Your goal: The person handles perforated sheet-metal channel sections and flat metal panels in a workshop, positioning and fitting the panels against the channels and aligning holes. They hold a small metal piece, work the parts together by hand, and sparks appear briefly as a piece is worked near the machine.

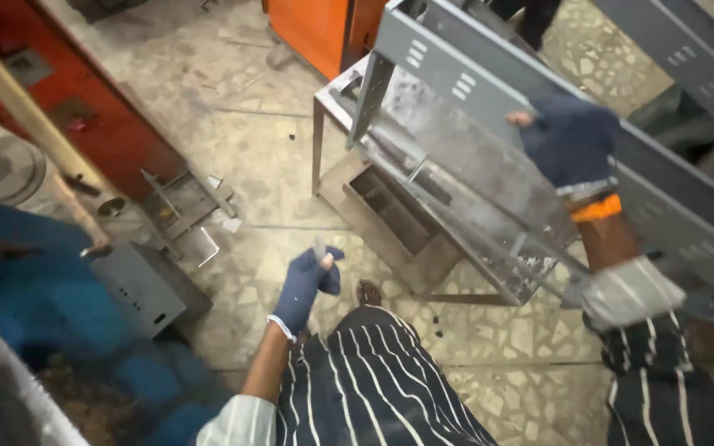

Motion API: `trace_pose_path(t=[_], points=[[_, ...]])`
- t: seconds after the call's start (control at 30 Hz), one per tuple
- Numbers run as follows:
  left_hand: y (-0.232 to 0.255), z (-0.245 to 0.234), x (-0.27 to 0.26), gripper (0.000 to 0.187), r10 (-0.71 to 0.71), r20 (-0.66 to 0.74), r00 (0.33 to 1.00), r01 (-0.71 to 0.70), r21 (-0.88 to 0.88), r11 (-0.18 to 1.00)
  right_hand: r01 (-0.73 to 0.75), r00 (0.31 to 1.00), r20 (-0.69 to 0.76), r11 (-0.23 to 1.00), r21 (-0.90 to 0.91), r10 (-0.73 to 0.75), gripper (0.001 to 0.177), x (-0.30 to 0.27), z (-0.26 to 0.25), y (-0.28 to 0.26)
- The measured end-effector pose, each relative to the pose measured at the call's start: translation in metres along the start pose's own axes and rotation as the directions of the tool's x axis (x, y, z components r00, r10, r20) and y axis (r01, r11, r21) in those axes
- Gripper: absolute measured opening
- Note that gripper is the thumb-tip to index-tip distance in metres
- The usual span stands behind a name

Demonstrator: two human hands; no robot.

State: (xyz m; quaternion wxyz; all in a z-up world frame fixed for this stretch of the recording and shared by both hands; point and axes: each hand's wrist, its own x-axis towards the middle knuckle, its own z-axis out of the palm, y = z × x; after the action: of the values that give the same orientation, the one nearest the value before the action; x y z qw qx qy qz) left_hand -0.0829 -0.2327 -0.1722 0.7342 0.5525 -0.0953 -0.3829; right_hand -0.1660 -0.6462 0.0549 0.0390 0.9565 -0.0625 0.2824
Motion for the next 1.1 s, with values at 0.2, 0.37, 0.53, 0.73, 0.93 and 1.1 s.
trace_pose_path(t=[0.2, 0.37, 0.53, 0.73, 0.93, 1.1], points=[[0.013, 0.054, 0.017, 0.038, -0.137, -0.096, 0.986, 0.146, 0.092, 0.985, -0.070, 0.997, -0.042, 0.995, -0.074, 0.067, 0.031, 0.026, 0.086, 0.113], [-0.003, 0.071, 0.053, 0.041, -0.087, -0.186, 0.979, 0.096, 0.039, 0.995, -0.073, 0.992, -0.103, 0.997, -0.008, 0.072, 0.037, 0.034, 0.114, 0.138], [-0.004, 0.095, 0.071, 0.040, -0.140, -0.263, 0.955, 0.143, -0.007, 0.990, -0.204, 0.976, 0.056, 0.972, -0.119, 0.212, 0.042, 0.047, 0.125, 0.151], [-0.005, 0.110, 0.075, 0.040, -0.116, -0.312, 0.943, 0.111, -0.032, 0.993, -0.184, 0.983, -0.025, 0.977, -0.103, 0.183, 0.037, 0.063, 0.146, 0.198], [-0.017, 0.097, 0.071, 0.038, -0.109, -0.369, 0.923, 0.088, -0.074, 0.993, -0.140, 0.987, -0.099, 0.979, -0.147, 0.126, 0.037, 0.069, 0.156, 0.237], [0.005, 0.094, 0.064, 0.036, -0.075, -0.354, 0.932, 0.058, -0.060, 0.997, -0.162, 0.987, -0.029, 0.972, -0.169, 0.159, 0.045, 0.067, 0.162, 0.246]])
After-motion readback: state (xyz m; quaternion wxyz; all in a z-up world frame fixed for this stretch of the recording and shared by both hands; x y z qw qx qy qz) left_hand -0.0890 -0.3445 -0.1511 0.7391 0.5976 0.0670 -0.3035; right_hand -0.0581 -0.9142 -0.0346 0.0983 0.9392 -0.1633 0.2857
